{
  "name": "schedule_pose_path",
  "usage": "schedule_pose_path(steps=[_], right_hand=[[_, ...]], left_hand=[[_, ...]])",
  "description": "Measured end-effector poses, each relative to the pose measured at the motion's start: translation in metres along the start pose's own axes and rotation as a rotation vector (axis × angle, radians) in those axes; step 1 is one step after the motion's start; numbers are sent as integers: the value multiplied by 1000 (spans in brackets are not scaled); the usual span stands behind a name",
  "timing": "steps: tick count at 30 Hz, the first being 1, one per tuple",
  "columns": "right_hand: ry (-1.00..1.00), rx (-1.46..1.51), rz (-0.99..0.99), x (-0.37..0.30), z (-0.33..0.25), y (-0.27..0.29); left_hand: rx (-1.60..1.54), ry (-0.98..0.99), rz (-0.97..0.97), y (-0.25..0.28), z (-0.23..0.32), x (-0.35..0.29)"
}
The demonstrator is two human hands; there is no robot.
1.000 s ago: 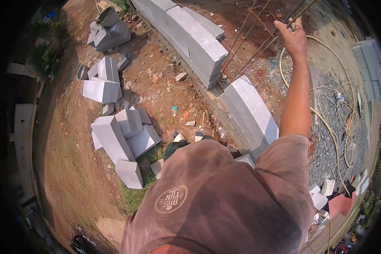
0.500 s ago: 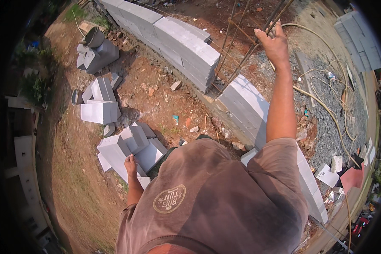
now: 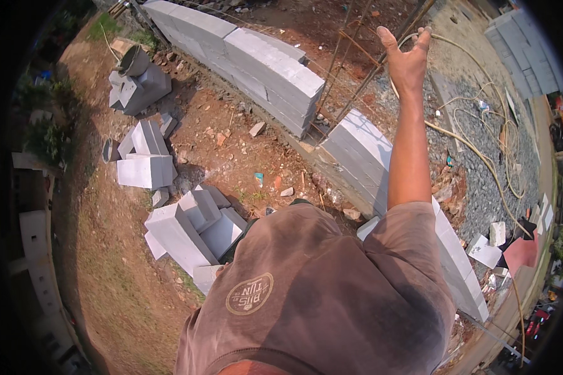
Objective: The person scoops cement from a bucket with a trowel and applies it to a partially built block wall. They then tie a string to a metal post and walk to another post to secure the string as a guide line. Finally, they pick up a concrete block and place it on the wall.
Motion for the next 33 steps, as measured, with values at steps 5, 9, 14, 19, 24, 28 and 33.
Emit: schedule_pose_path(steps=[5, 9, 14, 19, 24, 28, 33], right_hand=[[75, 32, 130, 9, -6, -9], [38, 51, 93, 7, -15, -14], [21, 12, 94, 2, -18, -10], [8, 9, 91, 1, -11, -7], [-13, -11, 129, 2, -6, 8], [47, 164, 142, -13, -14, -2], [29, 567, -151, -68, -76, -5]], left_hand=[[-273, 123, 44, 14, 46, 3], [-361, 93, 6, 28, 72, 17], [-379, 50, 20, 31, 70, 21], [-204, 8, 38, 30, 23, 16], [-114, 29, 15, 25, 2, 14], [-310, 180, 79, 32, 48, -13], [-224, 99, 176, 25, 39, -6]])
Point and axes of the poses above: each hand's wrist, its own x-axis towards the middle knuckle, its own y-axis out of the back of the hand, z = x × y, the point moved 1 cm from there along x, towards the middle knuckle, and after that the axes turned 4 degrees about -y, right-handed, at the moved point
